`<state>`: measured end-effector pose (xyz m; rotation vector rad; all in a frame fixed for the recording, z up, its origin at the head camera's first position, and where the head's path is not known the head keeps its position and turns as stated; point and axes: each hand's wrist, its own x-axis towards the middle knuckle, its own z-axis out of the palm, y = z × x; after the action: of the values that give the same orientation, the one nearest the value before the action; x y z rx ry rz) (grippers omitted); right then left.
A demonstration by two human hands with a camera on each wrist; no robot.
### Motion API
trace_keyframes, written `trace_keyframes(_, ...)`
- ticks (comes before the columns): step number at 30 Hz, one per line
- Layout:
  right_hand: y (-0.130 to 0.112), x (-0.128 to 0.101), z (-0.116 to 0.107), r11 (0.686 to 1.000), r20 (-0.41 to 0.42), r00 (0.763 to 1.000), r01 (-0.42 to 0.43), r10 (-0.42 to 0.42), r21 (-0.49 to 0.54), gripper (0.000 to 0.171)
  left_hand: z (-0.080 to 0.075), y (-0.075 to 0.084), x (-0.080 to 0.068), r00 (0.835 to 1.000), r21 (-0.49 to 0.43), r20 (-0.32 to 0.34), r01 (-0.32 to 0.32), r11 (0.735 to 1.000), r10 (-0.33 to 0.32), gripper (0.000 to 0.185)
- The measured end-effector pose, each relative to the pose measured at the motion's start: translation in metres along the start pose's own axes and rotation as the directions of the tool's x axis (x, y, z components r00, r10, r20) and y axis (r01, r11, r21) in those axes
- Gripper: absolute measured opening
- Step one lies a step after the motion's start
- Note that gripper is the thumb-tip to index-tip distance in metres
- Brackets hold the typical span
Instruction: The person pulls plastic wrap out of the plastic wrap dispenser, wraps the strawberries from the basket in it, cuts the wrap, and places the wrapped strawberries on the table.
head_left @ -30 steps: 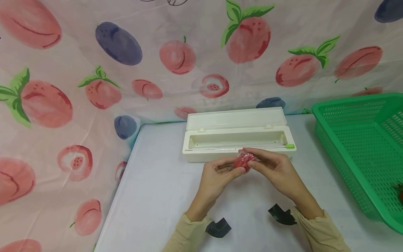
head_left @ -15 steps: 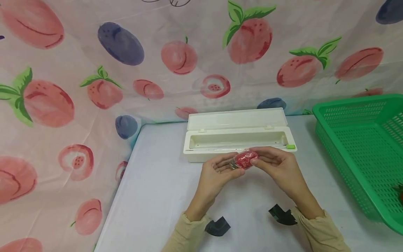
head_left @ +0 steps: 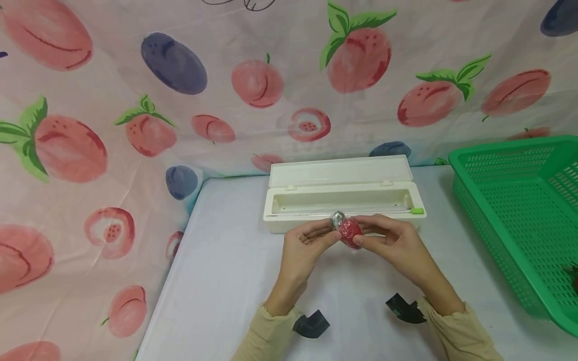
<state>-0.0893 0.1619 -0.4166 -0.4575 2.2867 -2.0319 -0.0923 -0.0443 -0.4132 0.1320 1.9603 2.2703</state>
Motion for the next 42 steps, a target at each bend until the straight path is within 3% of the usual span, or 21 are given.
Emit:
trace_keyframes(8,0.0,0.001,0.004,1.0,-0.008,1.0,0.004,-0.004,-0.008,0.036,-0.001,-0.001,0.001,0.999,0.033,0.029,-0.029,0.999,0.028,0.031)
trace_keyframes(16,0.002,0.001,0.008,0.999,-0.014,1.0,-0.017,0.016,-0.035,0.032,-0.004,-0.003,0.0,0.993,0.072,0.121,0.004,0.997,-0.013,0.045)
trace_keyframes(23,0.002,0.0,0.007,0.996,-0.032,0.999,-0.016,0.013,-0.089,0.044,-0.004,-0.005,0.001,0.993,0.081,0.114,-0.021,0.996,0.012,0.044)
trace_keyframes(28,0.001,0.0,0.009,0.996,-0.03,1.0,-0.011,0.008,-0.091,0.042,-0.004,-0.006,0.001,0.993,0.095,0.119,-0.037,0.995,0.026,0.042)
trace_keyframes(42,0.003,-0.001,0.013,0.997,-0.058,0.998,0.003,-0.008,-0.076,0.037,-0.009,-0.005,0.002,0.993,0.16,0.113,0.017,0.987,-0.036,0.041)
